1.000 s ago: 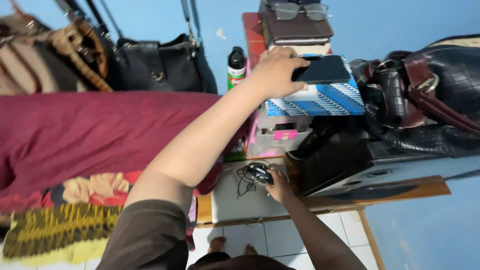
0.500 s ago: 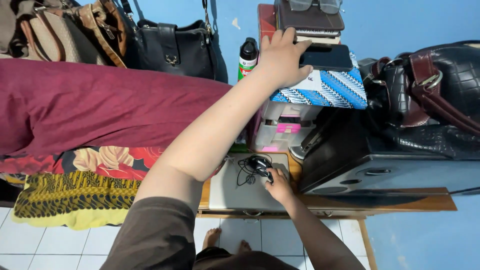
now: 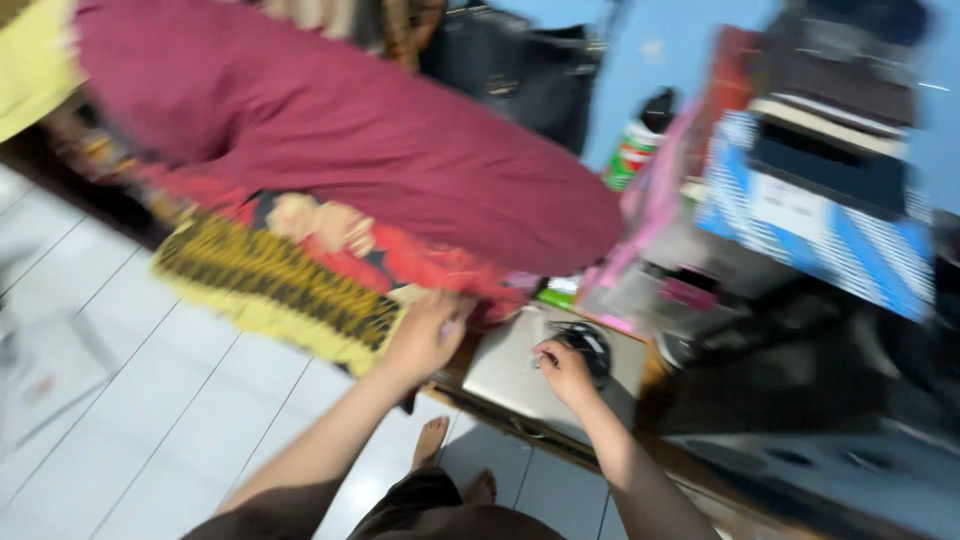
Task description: The person picks up a handbag and a notebook from the bed and places them on a nearby dresser. They then pick up a phone and charger from the bed and place them on the dresser as well. Finally, the person smooths and tucks the floral bedsheet around the mattress edges.
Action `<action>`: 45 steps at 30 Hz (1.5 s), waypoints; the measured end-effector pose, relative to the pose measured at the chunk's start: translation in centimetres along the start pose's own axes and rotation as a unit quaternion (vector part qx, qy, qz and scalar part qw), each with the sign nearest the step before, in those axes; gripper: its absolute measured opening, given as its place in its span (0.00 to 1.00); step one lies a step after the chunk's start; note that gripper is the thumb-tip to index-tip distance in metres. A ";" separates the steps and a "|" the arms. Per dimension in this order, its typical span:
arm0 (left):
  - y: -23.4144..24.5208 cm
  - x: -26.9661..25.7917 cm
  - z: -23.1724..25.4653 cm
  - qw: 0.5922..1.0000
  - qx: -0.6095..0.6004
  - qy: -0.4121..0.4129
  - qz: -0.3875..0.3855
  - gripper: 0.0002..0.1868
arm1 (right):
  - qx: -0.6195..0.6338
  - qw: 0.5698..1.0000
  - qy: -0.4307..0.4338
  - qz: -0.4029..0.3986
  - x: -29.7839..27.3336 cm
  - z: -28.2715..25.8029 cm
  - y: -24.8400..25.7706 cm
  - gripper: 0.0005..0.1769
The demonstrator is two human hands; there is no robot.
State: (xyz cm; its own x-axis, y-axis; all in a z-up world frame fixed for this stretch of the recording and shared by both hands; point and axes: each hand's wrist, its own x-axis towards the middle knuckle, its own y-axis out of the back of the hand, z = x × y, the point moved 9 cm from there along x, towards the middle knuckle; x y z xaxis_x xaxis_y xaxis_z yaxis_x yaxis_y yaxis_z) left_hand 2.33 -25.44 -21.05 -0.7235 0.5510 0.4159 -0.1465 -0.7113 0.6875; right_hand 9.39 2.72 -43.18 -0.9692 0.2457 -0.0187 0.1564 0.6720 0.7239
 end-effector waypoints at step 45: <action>9.7 -93.4 -26.3 0.334 -0.219 0.905 0.147 0.32 | -0.376 0.781 0.188 -0.463 12.3 -40.1 -77.0 0.26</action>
State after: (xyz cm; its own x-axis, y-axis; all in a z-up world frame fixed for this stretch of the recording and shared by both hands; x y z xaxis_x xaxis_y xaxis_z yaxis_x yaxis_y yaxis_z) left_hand 50.75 -95.31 -68.95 0.0848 -0.4557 -0.8861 0.3125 -0.8323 0.4579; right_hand -22.21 -74.02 -71.44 -0.6102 -0.4199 -0.6718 -0.6626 -0.1943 0.7233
